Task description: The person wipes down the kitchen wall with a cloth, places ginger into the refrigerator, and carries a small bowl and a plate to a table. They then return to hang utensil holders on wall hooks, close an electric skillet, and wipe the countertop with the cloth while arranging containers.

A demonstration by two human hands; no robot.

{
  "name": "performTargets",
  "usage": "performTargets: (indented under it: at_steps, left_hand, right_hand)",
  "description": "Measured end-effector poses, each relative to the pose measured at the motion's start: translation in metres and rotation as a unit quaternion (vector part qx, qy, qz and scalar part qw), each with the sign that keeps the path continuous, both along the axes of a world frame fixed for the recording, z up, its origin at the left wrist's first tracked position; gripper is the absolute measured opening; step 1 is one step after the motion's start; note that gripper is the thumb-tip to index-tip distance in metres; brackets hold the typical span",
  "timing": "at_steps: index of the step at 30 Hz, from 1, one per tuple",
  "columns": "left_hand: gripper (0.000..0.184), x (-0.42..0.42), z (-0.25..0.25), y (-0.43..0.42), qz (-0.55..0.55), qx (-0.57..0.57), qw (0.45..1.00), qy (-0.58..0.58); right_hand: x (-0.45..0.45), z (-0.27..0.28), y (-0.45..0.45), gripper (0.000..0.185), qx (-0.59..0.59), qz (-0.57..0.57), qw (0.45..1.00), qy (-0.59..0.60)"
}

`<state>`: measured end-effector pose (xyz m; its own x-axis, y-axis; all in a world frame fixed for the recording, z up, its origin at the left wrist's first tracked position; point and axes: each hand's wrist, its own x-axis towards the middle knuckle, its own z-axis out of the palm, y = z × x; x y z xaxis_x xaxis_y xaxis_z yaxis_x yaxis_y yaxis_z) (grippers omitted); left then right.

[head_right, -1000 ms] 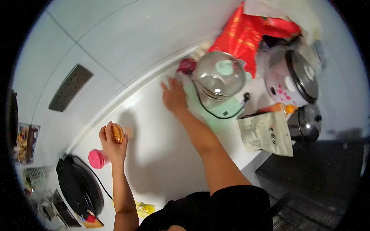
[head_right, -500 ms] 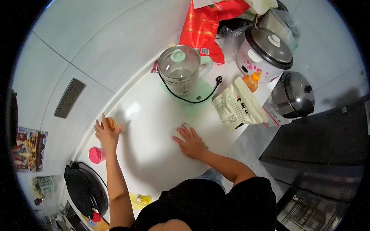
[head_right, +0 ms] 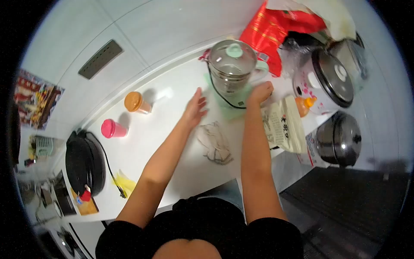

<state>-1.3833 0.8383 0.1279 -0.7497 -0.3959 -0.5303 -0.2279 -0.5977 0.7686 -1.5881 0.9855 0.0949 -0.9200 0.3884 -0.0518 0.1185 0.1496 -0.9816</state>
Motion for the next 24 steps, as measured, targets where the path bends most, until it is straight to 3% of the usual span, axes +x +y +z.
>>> performTargets:
  at_steps: [2,4,6,7,10,13,14,21,24]
  left_hand:
    - [0.101,-0.021,-0.003,0.009,0.03,0.058,0.998,0.023]
    - [0.106,-0.04,-0.015,0.009,0.047,0.083,0.995,0.024]
    - [0.109,-0.052,-0.022,0.01,0.079,0.125,0.988,0.037]
    - [0.109,-0.061,-0.038,0.006,0.083,0.157,0.983,0.049]
    - [0.102,-0.071,-0.05,-0.004,-0.029,0.228,0.945,0.232]
    - [0.106,-0.091,-0.072,-0.005,-0.04,0.285,0.918,0.274]
    - [0.106,-0.088,-0.046,0.0,0.087,0.199,0.974,0.059]
    - [0.095,-0.041,-0.043,-0.041,0.142,0.219,0.95,0.17]
    - [0.096,-0.026,-0.085,-0.06,0.152,0.195,0.951,0.186]
  right_hand:
    - [-0.042,-0.025,-0.01,0.072,-0.135,0.034,0.99,0.004]
    - [-0.056,-0.014,-0.015,0.079,-0.203,-0.002,0.968,-0.147]
    - [-0.058,-0.016,-0.012,0.062,-0.223,0.04,0.961,-0.16]
    - [-0.059,-0.016,-0.013,0.062,-0.239,0.068,0.956,-0.155]
    - [-0.068,-0.02,-0.009,0.063,-0.261,0.143,0.942,-0.155]
    - [-0.071,-0.026,-0.007,0.059,-0.247,0.18,0.937,-0.171]
    - [-0.061,-0.019,-0.013,0.057,-0.256,0.166,0.938,-0.164]
    - [0.018,0.006,-0.069,0.058,-0.297,0.184,0.926,-0.145]
    - [0.03,-0.014,-0.083,0.064,-0.276,0.187,0.93,-0.157]
